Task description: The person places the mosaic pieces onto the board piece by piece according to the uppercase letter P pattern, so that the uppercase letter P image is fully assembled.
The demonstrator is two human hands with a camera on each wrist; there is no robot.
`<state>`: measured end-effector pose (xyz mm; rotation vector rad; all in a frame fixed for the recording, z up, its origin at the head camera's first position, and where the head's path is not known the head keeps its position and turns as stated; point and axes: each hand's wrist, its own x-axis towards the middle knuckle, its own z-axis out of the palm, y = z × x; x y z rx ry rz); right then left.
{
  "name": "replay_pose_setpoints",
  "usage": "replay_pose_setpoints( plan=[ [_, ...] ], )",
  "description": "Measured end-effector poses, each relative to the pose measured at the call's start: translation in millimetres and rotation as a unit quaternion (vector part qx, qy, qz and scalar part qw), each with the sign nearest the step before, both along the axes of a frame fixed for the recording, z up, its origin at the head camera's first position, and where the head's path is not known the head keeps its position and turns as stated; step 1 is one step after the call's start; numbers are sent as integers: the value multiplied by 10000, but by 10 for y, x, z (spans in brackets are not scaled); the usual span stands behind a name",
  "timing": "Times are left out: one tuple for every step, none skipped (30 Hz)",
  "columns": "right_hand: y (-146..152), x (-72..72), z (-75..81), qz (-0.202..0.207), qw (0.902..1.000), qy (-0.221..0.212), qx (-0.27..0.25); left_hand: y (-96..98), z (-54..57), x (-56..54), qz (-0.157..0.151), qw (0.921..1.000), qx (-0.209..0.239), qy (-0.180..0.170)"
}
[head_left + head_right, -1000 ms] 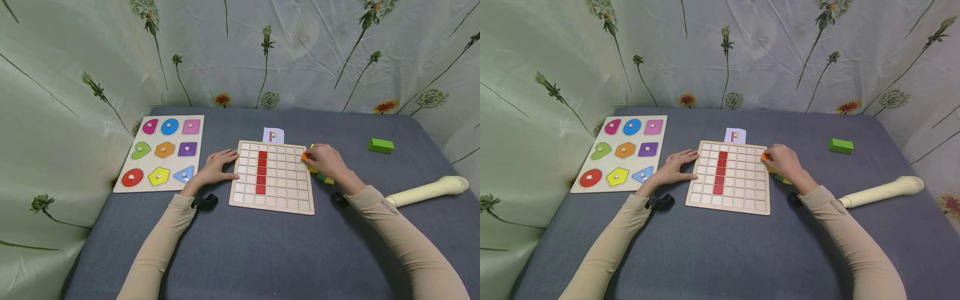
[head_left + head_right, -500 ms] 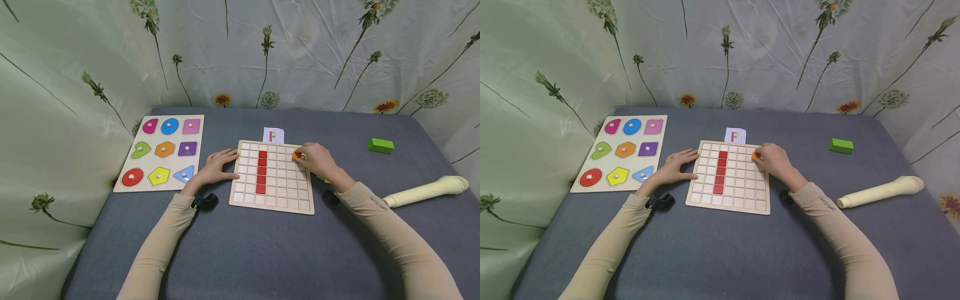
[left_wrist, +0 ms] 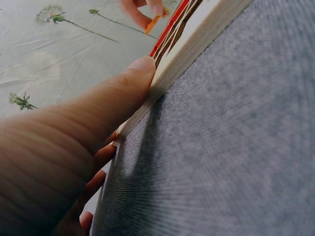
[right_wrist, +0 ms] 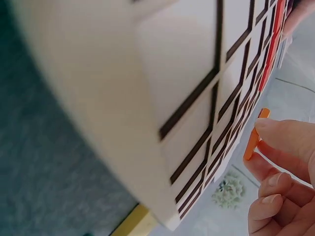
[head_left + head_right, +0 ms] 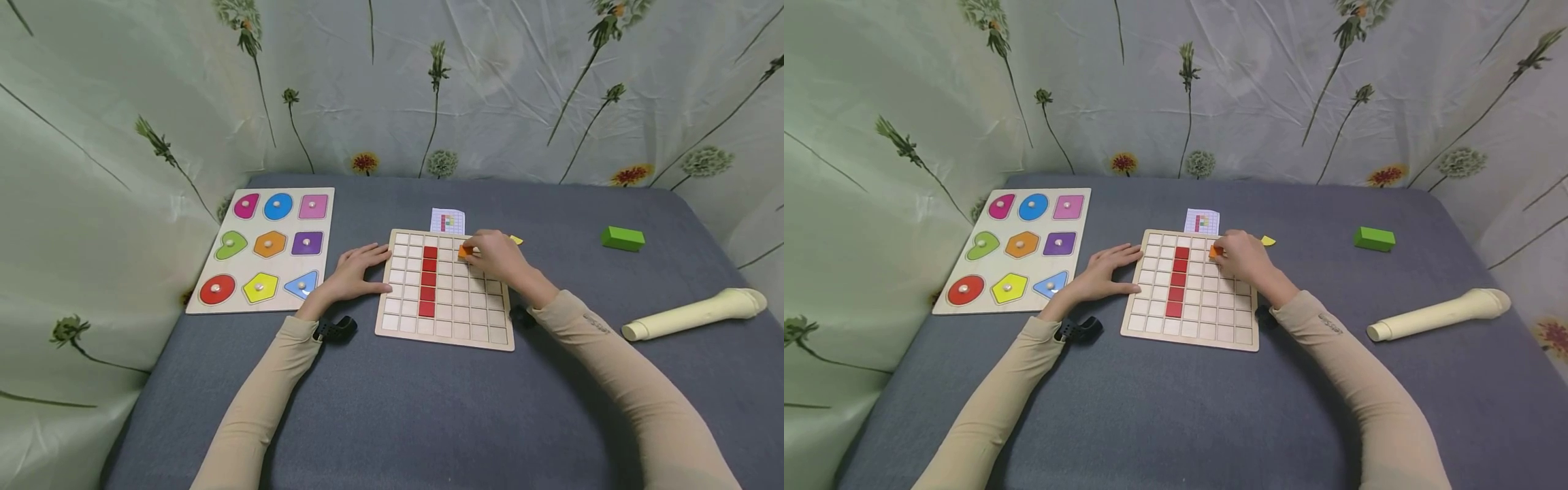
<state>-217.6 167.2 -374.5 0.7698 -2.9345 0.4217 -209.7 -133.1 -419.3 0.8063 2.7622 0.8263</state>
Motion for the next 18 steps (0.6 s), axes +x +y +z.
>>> replay_pose_setpoints(
  plan=[
    [-16, 1, 3, -7, 10000, -25, 9, 1, 3, 2, 6, 10000, 9, -5],
    [-31, -5, 1, 3, 10000, -36, 32, 1, 6, 5, 11, 10000, 14, -6],
    [-47, -9, 2, 6, 10000, -51, 45, 1, 6, 6, 16, 10000, 17, -6],
    [-63, -12, 3, 22, 10000, -57, 51, 1, 6, 4, 18, 10000, 17, -6],
    [-79, -16, 1, 41, 9999, -74, 63, 1, 6, 4, 20, 10000, 11, -3],
    [-94, -20, 1, 62, 9999, -87, 82, 1, 6, 5, 21, 10000, 9, 0],
    [-107, -22, 2, 94, 9999, -107, 82, 1, 6, 5, 22, 10000, 6, 4],
    [-120, -27, 1, 120, 9998, -128, 81, 2, 4, 4, 22, 10000, -1, 10],
    [-131, -29, 1, 126, 9998, -165, 77, 2, 2, 3, 22, 10000, -6, 15],
    [-143, -31, 1, 140, 9996, -211, 80, 1, -1, 1, 23, 10000, -1, 13],
    [-154, -34, 1, 150, 9995, -249, 83, 1, -3, 0, 24, 10000, -4, 11],
    [-163, -35, 1, 159, 9995, -277, 78, 0, -5, -2, 27, 10000, 0, 5],
    [-171, -38, 0, 170, 9994, -301, 72, 0, -7, -5, 28, 10000, -4, 2],
    [-179, -43, -5, 194, 9993, -299, 83, 0, -9, -8, 27, 10000, -7, -3],
    [-188, -48, -10, 221, 9993, -297, 89, -1, -10, -10, 35, 10000, -12, -18],
    [-198, -54, -13, 262, 9992, -298, 89, -1, -11, -12, 34, 10000, -20, -22],
    [-206, -61, -17, 301, 9991, -288, 88, 0, -11, -13, 32, 10000, -30, -23],
    [-215, -67, -19, 339, 9990, -285, 75, 1, -10, -15, 35, 10000, -32, -36]
  ],
)
